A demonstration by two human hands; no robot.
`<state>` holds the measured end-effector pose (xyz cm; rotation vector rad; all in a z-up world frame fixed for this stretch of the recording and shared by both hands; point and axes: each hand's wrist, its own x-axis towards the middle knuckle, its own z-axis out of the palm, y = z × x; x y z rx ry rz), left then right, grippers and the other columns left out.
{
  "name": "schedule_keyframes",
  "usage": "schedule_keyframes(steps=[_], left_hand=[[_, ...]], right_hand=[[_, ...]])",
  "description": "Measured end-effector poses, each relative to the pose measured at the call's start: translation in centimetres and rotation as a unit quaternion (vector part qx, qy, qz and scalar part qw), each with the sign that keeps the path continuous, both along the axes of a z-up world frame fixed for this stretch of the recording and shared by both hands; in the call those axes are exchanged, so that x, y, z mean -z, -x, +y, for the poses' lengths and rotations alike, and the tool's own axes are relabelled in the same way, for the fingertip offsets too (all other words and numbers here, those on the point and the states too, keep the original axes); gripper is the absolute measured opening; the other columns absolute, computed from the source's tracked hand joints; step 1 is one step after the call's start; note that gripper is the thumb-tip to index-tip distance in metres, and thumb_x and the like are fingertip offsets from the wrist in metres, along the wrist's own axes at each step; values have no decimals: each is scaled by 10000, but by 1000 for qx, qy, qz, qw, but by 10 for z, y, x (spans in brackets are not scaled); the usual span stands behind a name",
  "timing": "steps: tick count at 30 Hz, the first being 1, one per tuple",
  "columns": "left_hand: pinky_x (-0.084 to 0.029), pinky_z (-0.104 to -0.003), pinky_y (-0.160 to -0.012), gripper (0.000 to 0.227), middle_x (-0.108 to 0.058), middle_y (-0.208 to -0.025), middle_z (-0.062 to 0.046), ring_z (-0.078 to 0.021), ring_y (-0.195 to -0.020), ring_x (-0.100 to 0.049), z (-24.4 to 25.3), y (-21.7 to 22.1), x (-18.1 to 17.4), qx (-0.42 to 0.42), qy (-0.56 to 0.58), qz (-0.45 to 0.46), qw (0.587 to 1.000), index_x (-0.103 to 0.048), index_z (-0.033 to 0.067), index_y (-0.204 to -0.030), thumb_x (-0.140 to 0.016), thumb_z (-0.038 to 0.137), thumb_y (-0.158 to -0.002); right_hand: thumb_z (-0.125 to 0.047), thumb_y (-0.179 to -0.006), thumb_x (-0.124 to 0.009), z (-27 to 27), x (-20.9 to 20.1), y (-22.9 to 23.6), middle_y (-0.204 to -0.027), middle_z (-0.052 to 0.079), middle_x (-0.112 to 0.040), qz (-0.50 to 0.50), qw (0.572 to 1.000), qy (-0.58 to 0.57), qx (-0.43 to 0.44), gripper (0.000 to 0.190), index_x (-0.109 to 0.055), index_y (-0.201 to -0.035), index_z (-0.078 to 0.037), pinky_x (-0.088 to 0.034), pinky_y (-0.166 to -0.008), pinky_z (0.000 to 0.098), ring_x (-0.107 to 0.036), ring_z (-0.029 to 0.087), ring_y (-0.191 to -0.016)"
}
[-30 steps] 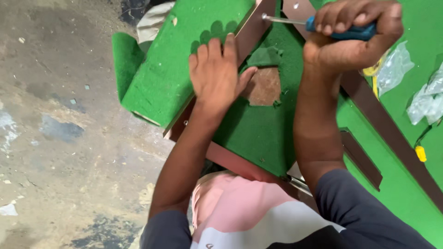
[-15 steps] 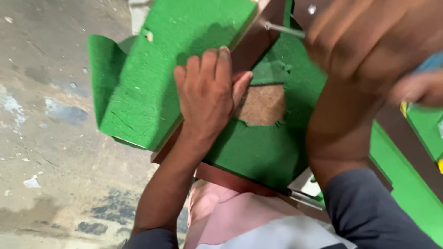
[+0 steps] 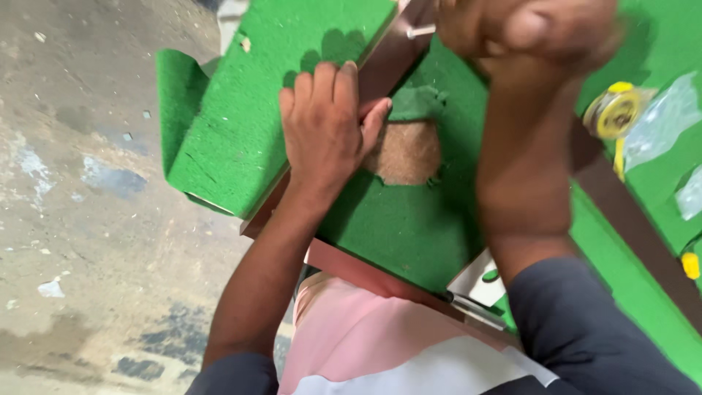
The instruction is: The person inserts plastic strips into copper-colored metal profiles, aligns them on a green workbench, and fastens them with screws using a screwdriver. The person also handles small metal brackets and screws from a plastic bag.
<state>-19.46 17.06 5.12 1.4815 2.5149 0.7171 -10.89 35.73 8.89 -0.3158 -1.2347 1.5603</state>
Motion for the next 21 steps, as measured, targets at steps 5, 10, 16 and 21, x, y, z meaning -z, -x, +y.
schedule_keyframes(steps=[5, 10, 16, 21], left_hand=[[-405, -447, -833, 537, -563, -1086, -112, -302, -971, -540, -2, -5, -8, -8, 0, 2, 1000, -643, 19, -1224, -774, 449, -929], [-391, -453, -784, 543, -573, -1040, -101, -293, -919, -541, 9, 1, -15, -28, 19, 2, 999, -662, 44, -1191, -776, 451, -851], [-388, -448, -786, 533, -579, -1055, -94, -282, -925, -538, 1, -6, -8, -37, 33, -7, 999, -663, 65, -1202, -775, 468, -872], [-397, -442, -806, 544, -583, -1063, -93, -281, -947, -544, 5, -3, -5, -34, 40, -3, 999, -668, 68, -1219, -773, 475, -874]], right_hand=[[-198, -1080, -501, -40, 21, -21, -658, 144, -453, 34, 994, 46, 90, 270, -439, -902, -4, -343, -460, 405, -365, 246, -477], [-229, -1049, -437, -29, -5, -15, -628, 84, -441, 58, 994, -96, -17, 289, -415, -814, -61, -333, -430, 370, -361, 179, -450], [-312, -1032, -403, 10, -36, -44, -573, 23, -424, 40, 979, -166, -116, 313, -396, -784, -120, -334, -355, 313, -362, 119, -425], [-260, -1071, -408, 14, -12, -53, -605, 141, -396, -38, 986, -164, 12, 310, -376, -864, -31, -355, -353, 366, -332, 206, -387]])
